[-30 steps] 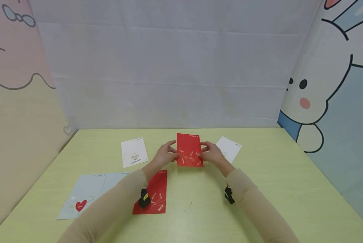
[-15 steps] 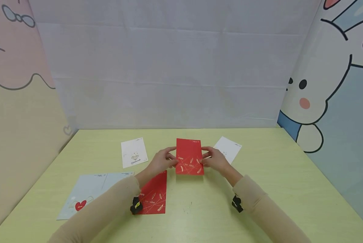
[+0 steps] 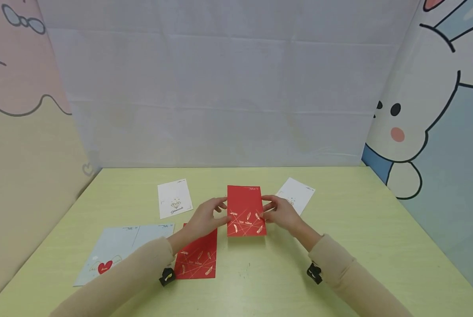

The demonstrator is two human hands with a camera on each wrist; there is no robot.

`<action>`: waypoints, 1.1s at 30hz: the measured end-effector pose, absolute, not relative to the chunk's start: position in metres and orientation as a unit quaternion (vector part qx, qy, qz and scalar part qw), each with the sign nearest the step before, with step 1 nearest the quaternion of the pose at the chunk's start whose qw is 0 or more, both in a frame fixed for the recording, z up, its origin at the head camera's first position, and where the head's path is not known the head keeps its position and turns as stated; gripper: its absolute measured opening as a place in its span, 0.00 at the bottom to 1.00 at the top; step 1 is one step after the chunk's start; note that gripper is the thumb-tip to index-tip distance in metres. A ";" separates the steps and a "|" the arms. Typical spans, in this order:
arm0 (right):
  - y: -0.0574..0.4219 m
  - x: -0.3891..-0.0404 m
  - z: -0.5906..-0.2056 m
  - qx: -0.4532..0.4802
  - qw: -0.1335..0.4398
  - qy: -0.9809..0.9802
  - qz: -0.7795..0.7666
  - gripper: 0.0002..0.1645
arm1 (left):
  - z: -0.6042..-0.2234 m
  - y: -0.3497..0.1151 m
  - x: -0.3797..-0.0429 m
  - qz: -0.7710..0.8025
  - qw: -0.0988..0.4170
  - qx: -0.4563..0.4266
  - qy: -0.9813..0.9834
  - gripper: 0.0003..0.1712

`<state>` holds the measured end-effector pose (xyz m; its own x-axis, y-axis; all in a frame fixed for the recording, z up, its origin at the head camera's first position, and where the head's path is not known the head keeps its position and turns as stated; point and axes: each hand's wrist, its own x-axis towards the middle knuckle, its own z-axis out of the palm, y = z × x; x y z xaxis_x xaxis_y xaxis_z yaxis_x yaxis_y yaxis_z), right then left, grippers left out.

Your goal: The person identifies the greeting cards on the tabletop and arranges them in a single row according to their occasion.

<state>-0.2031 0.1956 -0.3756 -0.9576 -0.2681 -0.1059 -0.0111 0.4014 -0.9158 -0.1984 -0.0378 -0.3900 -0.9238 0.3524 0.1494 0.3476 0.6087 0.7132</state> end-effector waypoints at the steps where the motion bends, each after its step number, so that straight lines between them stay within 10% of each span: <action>1: 0.195 -0.201 -0.375 -0.083 0.120 0.829 -0.540 0.31 | -0.390 -0.039 -0.197 0.389 0.001 0.198 0.900 0.34; 33: 0.181 -0.159 -0.392 -0.082 0.147 0.842 -0.513 0.26 | -0.393 -0.063 -0.150 0.228 0.023 0.250 0.941 0.36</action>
<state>-0.1588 0.1810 -0.3919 -0.9433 -0.2887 -0.1640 0.0136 0.4597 -0.8880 -0.1500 -0.0626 -0.3927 -0.8739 0.4812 0.0697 0.4598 0.7714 0.4399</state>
